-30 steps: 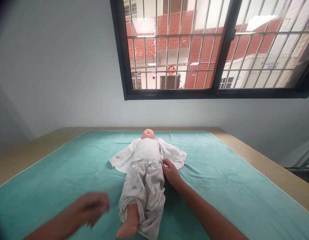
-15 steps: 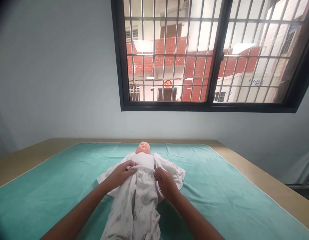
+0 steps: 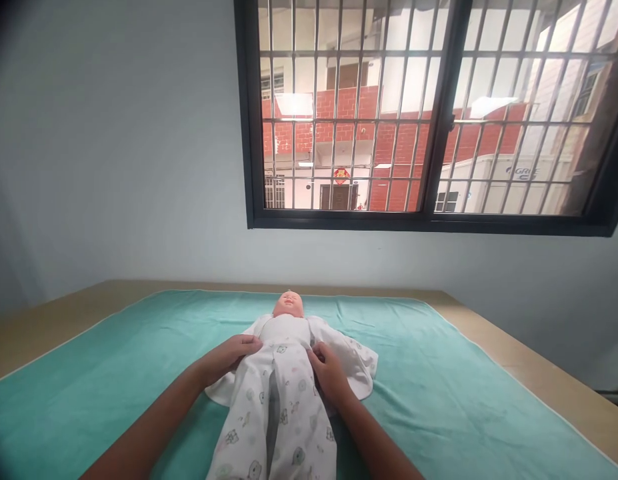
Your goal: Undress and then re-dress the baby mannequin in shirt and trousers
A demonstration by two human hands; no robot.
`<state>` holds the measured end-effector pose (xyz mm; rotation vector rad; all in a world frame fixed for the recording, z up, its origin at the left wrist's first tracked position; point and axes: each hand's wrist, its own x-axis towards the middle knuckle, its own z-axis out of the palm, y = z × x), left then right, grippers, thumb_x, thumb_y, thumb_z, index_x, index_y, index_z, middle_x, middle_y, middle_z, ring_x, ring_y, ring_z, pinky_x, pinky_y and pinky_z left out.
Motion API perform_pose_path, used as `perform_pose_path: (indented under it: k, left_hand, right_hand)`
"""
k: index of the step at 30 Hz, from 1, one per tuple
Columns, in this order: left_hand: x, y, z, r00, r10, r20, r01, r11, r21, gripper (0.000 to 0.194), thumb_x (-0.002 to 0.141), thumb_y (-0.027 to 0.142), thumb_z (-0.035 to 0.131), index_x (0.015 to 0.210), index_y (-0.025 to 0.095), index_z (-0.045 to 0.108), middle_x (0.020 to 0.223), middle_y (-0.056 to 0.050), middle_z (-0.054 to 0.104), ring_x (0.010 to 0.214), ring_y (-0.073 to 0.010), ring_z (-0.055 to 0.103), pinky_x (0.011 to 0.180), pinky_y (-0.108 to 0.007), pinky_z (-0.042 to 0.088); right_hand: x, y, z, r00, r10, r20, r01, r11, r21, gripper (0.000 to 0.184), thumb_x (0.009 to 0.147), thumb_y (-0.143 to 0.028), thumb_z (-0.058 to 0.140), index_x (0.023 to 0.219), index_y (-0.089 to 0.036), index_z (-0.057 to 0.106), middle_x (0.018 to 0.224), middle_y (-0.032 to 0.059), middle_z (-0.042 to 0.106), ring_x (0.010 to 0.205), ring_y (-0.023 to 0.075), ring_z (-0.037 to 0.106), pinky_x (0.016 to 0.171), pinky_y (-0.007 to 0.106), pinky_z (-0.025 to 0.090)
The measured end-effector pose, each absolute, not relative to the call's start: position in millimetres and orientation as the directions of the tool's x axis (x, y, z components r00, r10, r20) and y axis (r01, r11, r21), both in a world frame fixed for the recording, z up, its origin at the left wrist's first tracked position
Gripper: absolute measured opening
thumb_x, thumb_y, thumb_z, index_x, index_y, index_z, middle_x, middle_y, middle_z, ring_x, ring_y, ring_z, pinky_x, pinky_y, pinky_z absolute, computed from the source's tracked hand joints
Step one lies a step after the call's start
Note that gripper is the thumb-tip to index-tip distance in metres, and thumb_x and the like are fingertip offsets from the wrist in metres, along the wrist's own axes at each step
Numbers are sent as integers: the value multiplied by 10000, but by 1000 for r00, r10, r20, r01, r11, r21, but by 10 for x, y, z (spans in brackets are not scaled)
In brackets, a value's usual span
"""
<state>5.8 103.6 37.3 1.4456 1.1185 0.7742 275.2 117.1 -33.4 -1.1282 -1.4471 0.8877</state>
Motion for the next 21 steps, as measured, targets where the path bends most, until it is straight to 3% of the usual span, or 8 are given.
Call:
perform_pose_path:
  k: [4, 7, 11, 15, 21]
  left_hand:
    - [-72, 1022, 352, 489, 856, -167, 155, 102, 983, 406, 671, 524, 726, 761, 145, 608, 704, 1, 552, 629, -110, 476, 573, -218, 361]
    - [-144, 1001, 345, 548, 817, -182, 152, 116, 981, 326, 593, 354, 793, 792, 150, 634, 757, -13, 598, 712, -139, 531, 649, -236, 410]
    - [-156, 1019, 328, 570, 799, -192, 254, 51, 966, 306, 511, 151, 768, 778, 173, 620, 731, 15, 611, 714, -151, 539, 627, -229, 399]
    - [-88, 1069, 260, 502, 847, -175, 405, -52, 913, 283, 483, 137, 738, 725, 174, 597, 705, 22, 598, 696, -169, 539, 580, -229, 365]
    - [-62, 1047, 180, 454, 887, -80, 351, -95, 932, 223, 536, 143, 675, 740, 166, 589, 733, 24, 592, 718, -160, 511, 605, -227, 349]
  right_hand:
    - [2802, 1175, -306, -68, 977, 204, 186, 213, -959, 296, 753, -483, 637, 632, -217, 586, 565, -35, 524, 551, 142, 434, 550, 278, 323]
    - [2848, 1145, -263, -157, 977, 141, 195, 171, -966, 258, 739, -450, 654, 638, -215, 617, 562, -33, 548, 528, 134, 451, 526, 266, 317]
    - [2926, 1109, -199, -295, 953, 66, 214, 133, -968, 163, 709, -366, 684, 693, -207, 655, 631, -25, 586, 567, 122, 458, 534, 248, 323]
    - [2991, 1095, -162, -364, 931, 6, 238, 100, -966, 137, 635, -295, 723, 692, -199, 644, 643, -27, 578, 584, 116, 437, 522, 234, 301]
    - [2903, 1025, -136, -367, 929, 46, 236, 140, -962, 185, 623, -297, 692, 659, -191, 546, 646, -31, 531, 607, 121, 417, 537, 241, 313]
